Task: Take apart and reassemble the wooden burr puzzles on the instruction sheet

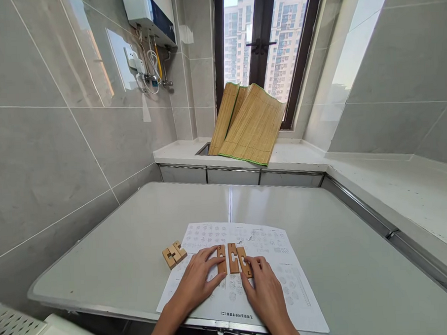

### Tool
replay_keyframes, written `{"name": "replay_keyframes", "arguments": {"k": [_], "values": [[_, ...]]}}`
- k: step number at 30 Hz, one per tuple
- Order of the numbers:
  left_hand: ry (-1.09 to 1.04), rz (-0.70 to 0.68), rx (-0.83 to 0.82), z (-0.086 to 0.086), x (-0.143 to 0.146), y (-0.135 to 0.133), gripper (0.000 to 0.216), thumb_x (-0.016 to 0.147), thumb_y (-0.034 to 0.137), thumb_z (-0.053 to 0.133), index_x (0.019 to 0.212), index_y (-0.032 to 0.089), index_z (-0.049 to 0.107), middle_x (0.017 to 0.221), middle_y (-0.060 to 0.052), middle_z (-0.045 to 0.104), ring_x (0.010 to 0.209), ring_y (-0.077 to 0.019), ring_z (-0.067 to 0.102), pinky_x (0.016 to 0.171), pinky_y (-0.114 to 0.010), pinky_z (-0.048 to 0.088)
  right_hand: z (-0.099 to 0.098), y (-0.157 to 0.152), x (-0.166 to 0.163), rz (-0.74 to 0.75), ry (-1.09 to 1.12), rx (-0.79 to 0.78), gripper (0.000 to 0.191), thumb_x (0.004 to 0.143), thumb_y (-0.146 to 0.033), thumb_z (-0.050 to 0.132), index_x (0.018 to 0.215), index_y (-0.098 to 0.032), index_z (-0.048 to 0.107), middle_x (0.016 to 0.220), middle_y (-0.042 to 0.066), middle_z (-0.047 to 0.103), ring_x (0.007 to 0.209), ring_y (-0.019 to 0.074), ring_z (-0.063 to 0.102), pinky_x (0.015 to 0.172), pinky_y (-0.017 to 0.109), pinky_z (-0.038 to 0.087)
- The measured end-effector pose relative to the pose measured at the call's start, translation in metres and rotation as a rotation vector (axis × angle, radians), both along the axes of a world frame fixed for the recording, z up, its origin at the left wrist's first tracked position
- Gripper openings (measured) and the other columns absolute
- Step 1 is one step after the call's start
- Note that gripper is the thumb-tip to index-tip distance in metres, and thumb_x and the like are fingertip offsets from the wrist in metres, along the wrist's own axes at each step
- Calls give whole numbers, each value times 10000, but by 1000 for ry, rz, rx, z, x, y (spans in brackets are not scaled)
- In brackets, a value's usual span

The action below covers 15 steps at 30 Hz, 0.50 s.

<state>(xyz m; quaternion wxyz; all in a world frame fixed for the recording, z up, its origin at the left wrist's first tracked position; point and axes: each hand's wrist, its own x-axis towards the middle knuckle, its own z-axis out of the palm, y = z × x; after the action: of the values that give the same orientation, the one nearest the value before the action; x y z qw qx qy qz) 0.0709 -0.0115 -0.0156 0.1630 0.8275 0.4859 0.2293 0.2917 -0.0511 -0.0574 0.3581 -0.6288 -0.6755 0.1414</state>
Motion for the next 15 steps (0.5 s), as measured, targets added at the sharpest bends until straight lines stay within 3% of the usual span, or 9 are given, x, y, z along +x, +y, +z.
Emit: {"name": "replay_keyframes", "arguments": {"k": [5, 11, 15], "values": [[-52, 35, -11, 2, -6, -3, 179, 837, 282, 719, 1016, 282, 713, 1366, -51, 669, 1308, -324, 556, 1091, -506, 449, -4, 8, 5, -76, -50, -9, 280, 937, -324, 491, 1179, -288, 628, 1084, 66, 690, 953, 251, 695, 652, 312, 532], [-48, 142, -16, 2, -10, 0, 301, 914, 275, 590, 1213, 248, 614, 1191, -101, 682, 1102, -308, 635, 940, -441, 493, 6, 18, 12, -79, -136, -114, 177, 948, -297, 472, 993, -255, 638, 900, 45, 709, 816, 236, 677, 597, 288, 418], [46, 196, -51, 3, -9, 3, 120, 915, 310, 572, 974, 210, 603, 1052, -115, 668, 990, -315, 638, 858, -421, 481, 12, 22, 13, -106, -140, -136, 193, 964, -340, 478, 838, -259, 601, 807, 30, 701, 693, 221, 641, 541, 281, 343]]}}
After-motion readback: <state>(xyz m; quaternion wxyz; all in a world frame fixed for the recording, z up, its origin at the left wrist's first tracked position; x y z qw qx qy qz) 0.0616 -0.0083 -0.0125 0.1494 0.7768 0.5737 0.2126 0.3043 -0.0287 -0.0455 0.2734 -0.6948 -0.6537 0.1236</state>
